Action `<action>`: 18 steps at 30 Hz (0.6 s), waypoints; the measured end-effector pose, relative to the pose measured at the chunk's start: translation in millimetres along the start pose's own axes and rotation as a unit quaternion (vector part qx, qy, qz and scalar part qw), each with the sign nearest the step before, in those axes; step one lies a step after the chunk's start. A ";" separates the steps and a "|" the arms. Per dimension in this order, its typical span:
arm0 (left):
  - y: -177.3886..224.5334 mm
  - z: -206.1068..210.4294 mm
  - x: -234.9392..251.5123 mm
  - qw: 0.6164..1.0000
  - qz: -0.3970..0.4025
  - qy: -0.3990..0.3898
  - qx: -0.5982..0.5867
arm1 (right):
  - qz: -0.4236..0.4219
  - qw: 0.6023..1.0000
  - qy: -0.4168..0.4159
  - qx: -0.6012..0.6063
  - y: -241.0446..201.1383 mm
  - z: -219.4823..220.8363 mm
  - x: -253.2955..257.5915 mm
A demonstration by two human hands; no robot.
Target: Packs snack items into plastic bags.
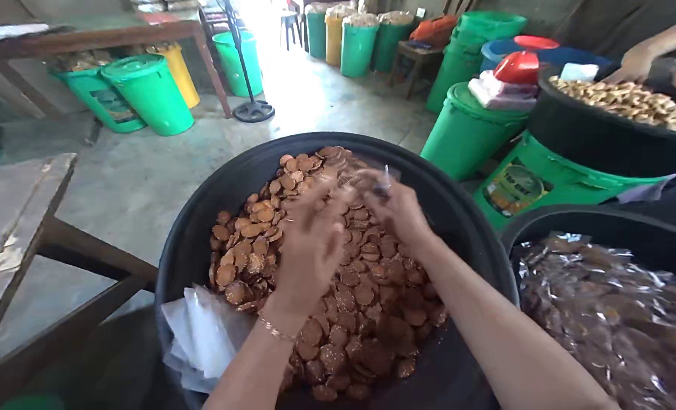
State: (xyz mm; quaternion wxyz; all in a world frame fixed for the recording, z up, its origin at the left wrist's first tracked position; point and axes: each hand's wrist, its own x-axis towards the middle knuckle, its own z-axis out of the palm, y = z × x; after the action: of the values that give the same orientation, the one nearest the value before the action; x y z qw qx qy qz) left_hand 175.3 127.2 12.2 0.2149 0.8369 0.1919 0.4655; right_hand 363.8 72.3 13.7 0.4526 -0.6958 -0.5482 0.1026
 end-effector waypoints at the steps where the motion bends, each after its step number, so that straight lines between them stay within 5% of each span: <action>1: -7.9 -9.3 2.0 0.995 -0.073 -0.012 -0.063 | -0.022 0.998 0.007 0.059 2.6 -8.9 1.1; 2: -15.8 -17.4 4.0 0.974 -0.161 -0.036 -0.158 | -0.040 0.991 -0.019 0.130 2.8 -16.5 0.9; 4: -29.9 -24.0 5.4 0.867 -0.274 -0.110 -0.402 | -0.085 0.960 -0.112 0.241 5.5 -22.2 0.5; 6: -37.3 -19.0 4.5 0.751 -0.298 -0.223 -0.545 | -0.125 0.944 -0.181 0.247 5.5 -22.2 -0.1; 8: -37.3 -7.2 3.9 0.691 -0.289 -0.264 -0.607 | -0.148 0.944 -0.161 0.248 5.5 -19.6 -1.5; 11: -36.6 0.5 1.9 0.683 -0.274 -0.204 -0.646 | -0.133 0.941 0.010 0.310 7.5 -15.5 -2.0; 13: -39.3 0.0 2.1 0.679 -0.255 -0.122 -0.678 | -0.084 0.963 0.074 0.243 16.9 -11.0 5.9; 16: -47.6 -12.6 3.6 0.648 -0.201 -0.079 -0.730 | -0.015 0.989 -0.144 0.013 43.2 12.7 16.7; 18: -51.5 -25.4 6.4 0.648 -0.159 -0.085 -0.740 | -0.035 0.932 -0.333 -0.140 58.9 34.1 25.5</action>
State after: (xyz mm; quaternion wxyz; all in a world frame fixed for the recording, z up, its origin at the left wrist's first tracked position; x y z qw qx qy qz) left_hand 150.3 178.1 1.1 0.8488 0.3925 -0.1052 0.3383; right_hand 391.1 112.5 -40.5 0.1454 -0.6588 -0.6999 0.2344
